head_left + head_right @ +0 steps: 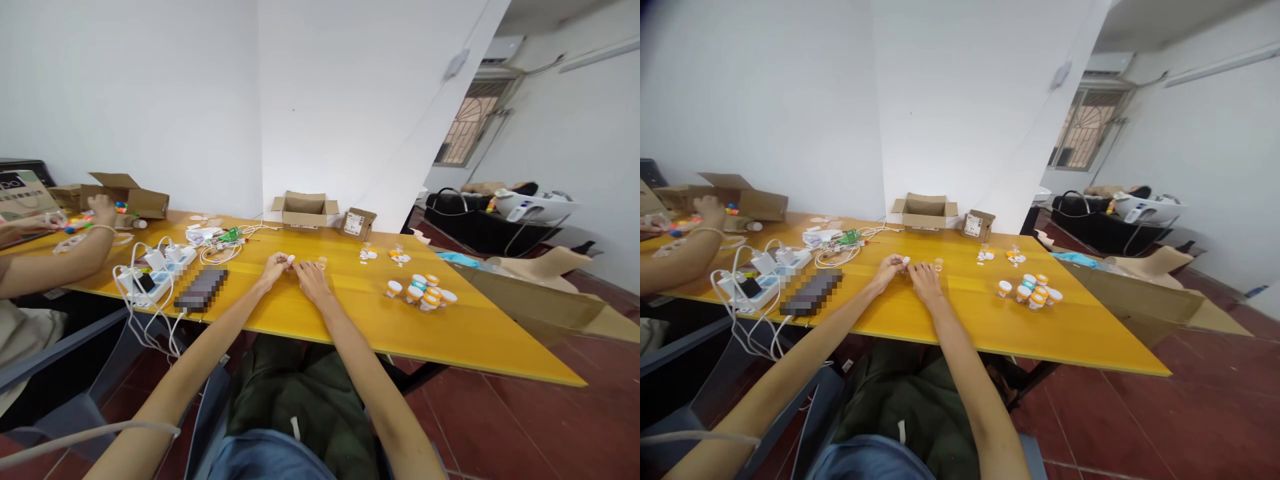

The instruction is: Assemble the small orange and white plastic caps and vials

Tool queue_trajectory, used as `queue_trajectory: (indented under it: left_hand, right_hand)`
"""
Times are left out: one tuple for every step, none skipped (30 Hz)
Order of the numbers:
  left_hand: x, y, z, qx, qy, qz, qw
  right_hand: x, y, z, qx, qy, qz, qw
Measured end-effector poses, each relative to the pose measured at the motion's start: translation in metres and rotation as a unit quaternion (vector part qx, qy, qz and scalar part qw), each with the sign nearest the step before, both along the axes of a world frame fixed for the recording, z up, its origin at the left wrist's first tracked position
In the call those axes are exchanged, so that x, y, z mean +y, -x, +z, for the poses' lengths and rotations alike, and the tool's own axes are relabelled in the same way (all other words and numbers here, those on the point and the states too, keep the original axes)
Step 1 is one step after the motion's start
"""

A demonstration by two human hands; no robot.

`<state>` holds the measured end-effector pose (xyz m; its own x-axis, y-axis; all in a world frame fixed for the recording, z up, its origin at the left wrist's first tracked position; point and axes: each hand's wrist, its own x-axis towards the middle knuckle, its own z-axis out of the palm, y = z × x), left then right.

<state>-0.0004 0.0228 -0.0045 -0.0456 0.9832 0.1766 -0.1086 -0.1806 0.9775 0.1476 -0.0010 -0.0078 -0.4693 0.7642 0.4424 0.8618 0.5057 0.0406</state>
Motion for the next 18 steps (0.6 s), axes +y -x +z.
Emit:
queue_trajectory:
  left_hand:
    - [-0.0001, 0.0001, -0.0001, 0.002, 0.001, 0.001, 1.000]
    - [-0.0003, 0.0003, 0.0000, 0.003, 0.001, 0.001, 1.000]
    - [-0.0007, 0.0005, 0.0001, 0.004, 0.000, 0.001, 1.000]
    - [-0.0012, 0.0006, 0.0003, 0.005, -0.001, 0.002, 1.000]
    - [-0.0018, 0.0008, 0.0006, 0.006, -0.003, 0.002, 1.000]
    - [-0.0023, 0.0008, 0.0011, 0.006, -0.003, 0.001, 1.000]
    - [-0.0028, 0.0009, 0.0016, 0.005, -0.004, 0.002, 1.000]
    - [-0.0033, 0.0009, 0.0022, 0.002, -0.003, 0.004, 1.000]
    - [-0.0037, 0.0008, 0.0028, -0.001, -0.001, 0.006, 1.000]
    - [-0.0040, 0.0007, 0.0034, -0.004, 0.000, 0.008, 1.000]
    - [-0.0042, 0.0005, 0.0039, -0.007, 0.001, 0.011, 1.000]
    - [-0.0044, 0.0004, 0.0044, -0.010, 0.001, 0.012, 1.000]
    - [-0.0046, 0.0002, 0.0048, -0.012, 0.001, 0.012, 1.000]
    - [-0.0048, 0.0000, 0.0051, -0.012, 0.001, 0.010, 1.000]
    - [-0.0050, -0.0001, 0.0052, -0.012, 0.000, 0.009, 1.000]
    - [-0.0051, -0.0002, 0.0053, -0.011, 0.001, 0.008, 1.000]
    - [-0.0053, -0.0004, 0.0052, -0.010, 0.001, 0.006, 1.000]
    - [-0.0054, -0.0004, 0.0050, -0.008, 0.000, 0.005, 1.000]
  right_hand:
    - [-0.0003, 0.0002, 0.0003, -0.001, 0.001, -0.001, 1.000]
    - [-0.0007, 0.0003, 0.0008, -0.002, 0.003, -0.003, 1.000]
    - [-0.0010, 0.0003, 0.0013, -0.003, 0.005, -0.004, 1.000]
    - [-0.0014, 0.0001, 0.0019, -0.003, 0.008, -0.007, 1.000]
    - [-0.0018, 0.0000, 0.0023, -0.003, 0.011, -0.009, 1.000]
    - [-0.0022, -0.0003, 0.0025, -0.001, 0.013, -0.012, 1.000]
    - [-0.0027, -0.0004, 0.0027, 0.003, 0.014, -0.014, 1.000]
    - [-0.0032, -0.0005, 0.0026, 0.008, 0.014, -0.015, 1.000]
    - [-0.0038, -0.0004, 0.0025, 0.017, 0.012, -0.015, 1.000]
    - [-0.0043, -0.0002, 0.0023, 0.027, 0.011, -0.017, 0.999]
    - [-0.0047, 0.0002, 0.0022, 0.039, 0.010, -0.020, 0.999]
    - [-0.0050, 0.0006, 0.0022, 0.053, 0.010, -0.026, 0.998]
    - [-0.0051, 0.0010, 0.0023, 0.067, 0.011, -0.032, 0.997]
    - [-0.0051, 0.0013, 0.0026, 0.083, 0.012, -0.037, 0.996]
    - [-0.0050, 0.0015, 0.0030, 0.099, 0.014, -0.040, 0.994]
    - [-0.0047, 0.0016, 0.0034, 0.115, 0.014, -0.040, 0.992]
    - [-0.0044, 0.0016, 0.0037, 0.131, 0.014, -0.038, 0.990]
    - [-0.0040, 0.0014, 0.0039, 0.147, 0.012, -0.035, 0.988]
